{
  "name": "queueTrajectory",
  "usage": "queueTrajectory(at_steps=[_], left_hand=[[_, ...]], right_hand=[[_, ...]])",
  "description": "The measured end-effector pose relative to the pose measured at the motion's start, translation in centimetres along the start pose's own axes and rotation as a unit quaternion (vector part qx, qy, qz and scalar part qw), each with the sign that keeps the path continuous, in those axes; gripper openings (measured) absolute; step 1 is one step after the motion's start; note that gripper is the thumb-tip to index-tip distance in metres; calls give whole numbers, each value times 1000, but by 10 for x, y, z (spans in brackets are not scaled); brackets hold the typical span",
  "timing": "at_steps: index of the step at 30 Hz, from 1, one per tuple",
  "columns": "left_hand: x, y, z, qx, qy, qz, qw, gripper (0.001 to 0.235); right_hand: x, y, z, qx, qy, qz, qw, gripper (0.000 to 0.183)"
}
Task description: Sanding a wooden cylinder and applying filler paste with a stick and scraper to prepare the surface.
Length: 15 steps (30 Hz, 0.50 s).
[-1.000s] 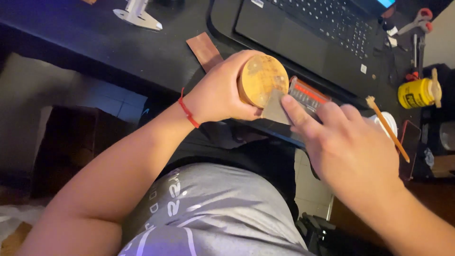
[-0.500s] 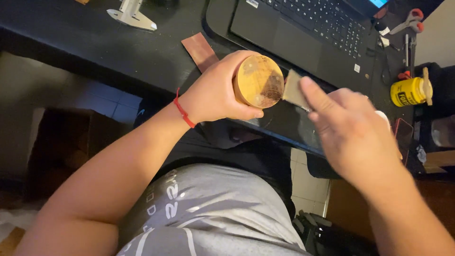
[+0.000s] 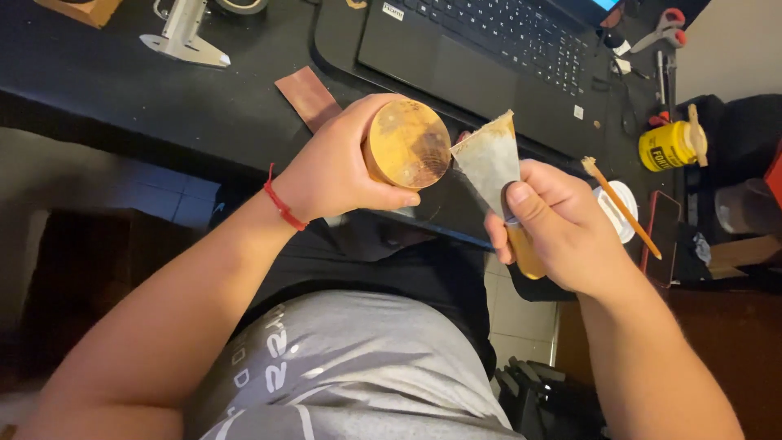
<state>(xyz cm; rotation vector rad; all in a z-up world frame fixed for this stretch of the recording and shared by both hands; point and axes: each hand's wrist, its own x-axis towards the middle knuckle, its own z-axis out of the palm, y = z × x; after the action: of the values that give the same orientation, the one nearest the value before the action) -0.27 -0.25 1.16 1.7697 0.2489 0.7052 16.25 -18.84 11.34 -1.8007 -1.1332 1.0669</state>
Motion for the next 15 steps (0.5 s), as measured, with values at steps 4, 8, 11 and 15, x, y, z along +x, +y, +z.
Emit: queueTrajectory(at_steps=[4,8,11,15], left_hand=[[-2,0,-1,18,-3,1,1000,83],[-2,0,-1,17,1,9,1000,82],[-2,-7,2,11,8,33,999,83],[-2,-8,3,32,12,38,999,84]], right_hand=[[1,14,4,106,-44,-23,993,31],[-1,15,13,88,-33,8,996,32],[-3,18,18,44,-33,-49,997,38],[-10,33,24,148,-51,-61,986,39]])
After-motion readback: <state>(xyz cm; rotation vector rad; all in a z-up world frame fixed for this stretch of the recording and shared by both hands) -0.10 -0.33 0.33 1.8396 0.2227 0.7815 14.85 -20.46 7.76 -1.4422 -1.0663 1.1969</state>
